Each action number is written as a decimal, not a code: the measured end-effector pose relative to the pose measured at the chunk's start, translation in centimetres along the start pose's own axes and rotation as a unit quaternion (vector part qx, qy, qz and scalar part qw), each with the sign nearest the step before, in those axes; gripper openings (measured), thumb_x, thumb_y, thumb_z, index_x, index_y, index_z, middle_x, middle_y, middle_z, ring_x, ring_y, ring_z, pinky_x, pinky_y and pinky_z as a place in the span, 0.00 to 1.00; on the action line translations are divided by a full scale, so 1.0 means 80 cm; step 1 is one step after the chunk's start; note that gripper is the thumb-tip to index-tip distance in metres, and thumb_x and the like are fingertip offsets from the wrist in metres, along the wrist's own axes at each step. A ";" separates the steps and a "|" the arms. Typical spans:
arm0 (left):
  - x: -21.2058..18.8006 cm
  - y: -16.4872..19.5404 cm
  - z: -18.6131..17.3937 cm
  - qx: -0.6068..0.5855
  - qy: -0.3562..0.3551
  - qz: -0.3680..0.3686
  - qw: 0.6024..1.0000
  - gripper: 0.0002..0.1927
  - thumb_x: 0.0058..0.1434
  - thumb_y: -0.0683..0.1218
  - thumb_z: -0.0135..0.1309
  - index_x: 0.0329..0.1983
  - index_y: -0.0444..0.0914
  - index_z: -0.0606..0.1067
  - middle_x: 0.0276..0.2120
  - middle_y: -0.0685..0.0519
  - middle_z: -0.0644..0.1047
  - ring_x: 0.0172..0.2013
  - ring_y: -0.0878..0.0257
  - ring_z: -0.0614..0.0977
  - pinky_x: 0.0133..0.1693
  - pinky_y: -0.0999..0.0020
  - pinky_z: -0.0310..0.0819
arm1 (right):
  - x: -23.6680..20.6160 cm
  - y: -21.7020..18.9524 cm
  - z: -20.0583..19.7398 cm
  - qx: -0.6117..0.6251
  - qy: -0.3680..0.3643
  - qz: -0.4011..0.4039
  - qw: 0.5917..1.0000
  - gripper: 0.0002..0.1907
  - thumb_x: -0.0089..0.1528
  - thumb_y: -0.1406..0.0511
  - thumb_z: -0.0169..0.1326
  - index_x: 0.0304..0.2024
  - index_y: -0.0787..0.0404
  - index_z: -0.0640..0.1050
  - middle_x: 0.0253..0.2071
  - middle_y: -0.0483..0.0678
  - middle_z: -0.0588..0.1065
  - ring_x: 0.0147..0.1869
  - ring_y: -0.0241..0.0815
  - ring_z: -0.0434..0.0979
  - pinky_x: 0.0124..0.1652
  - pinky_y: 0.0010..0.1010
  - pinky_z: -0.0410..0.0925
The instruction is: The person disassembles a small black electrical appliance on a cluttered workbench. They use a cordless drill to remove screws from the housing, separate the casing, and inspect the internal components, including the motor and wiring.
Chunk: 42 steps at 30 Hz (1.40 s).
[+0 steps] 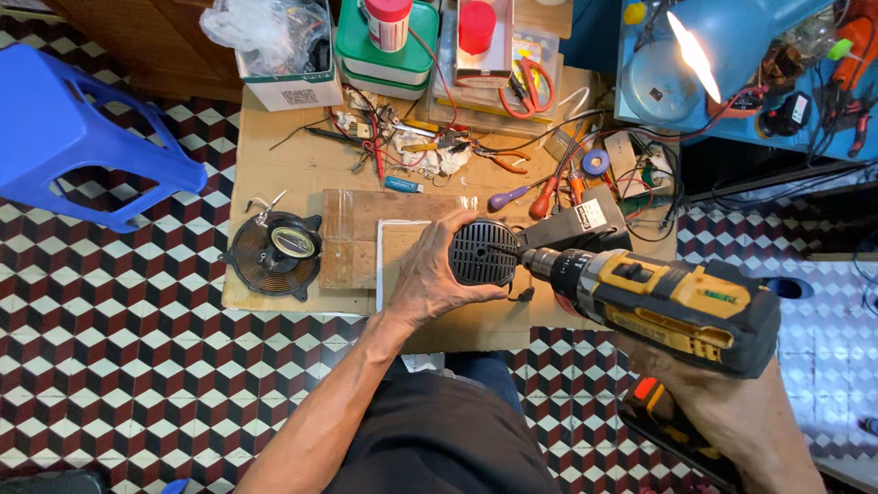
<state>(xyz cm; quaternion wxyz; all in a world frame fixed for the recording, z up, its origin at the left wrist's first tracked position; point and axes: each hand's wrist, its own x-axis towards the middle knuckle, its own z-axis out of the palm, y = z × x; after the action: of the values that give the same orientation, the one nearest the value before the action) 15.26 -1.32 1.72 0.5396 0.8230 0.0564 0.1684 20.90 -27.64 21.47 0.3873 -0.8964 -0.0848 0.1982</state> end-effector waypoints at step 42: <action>0.005 0.013 0.040 -0.015 0.001 0.058 0.998 0.58 0.40 0.65 0.73 0.70 0.40 0.60 0.67 0.46 0.67 0.69 0.47 0.67 0.71 0.49 0.58 | 0.065 -0.144 0.005 -0.301 -0.266 -0.112 0.909 0.21 0.57 0.55 0.61 0.52 0.48 0.79 0.41 0.41 0.83 0.42 0.38 0.79 0.42 0.33 0.74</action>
<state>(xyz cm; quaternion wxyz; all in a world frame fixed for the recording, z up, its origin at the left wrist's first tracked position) 16.65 -4.42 1.62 0.5413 0.8164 0.0060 0.2011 25.47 -17.85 28.12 0.0821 -0.8692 -0.3403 0.3493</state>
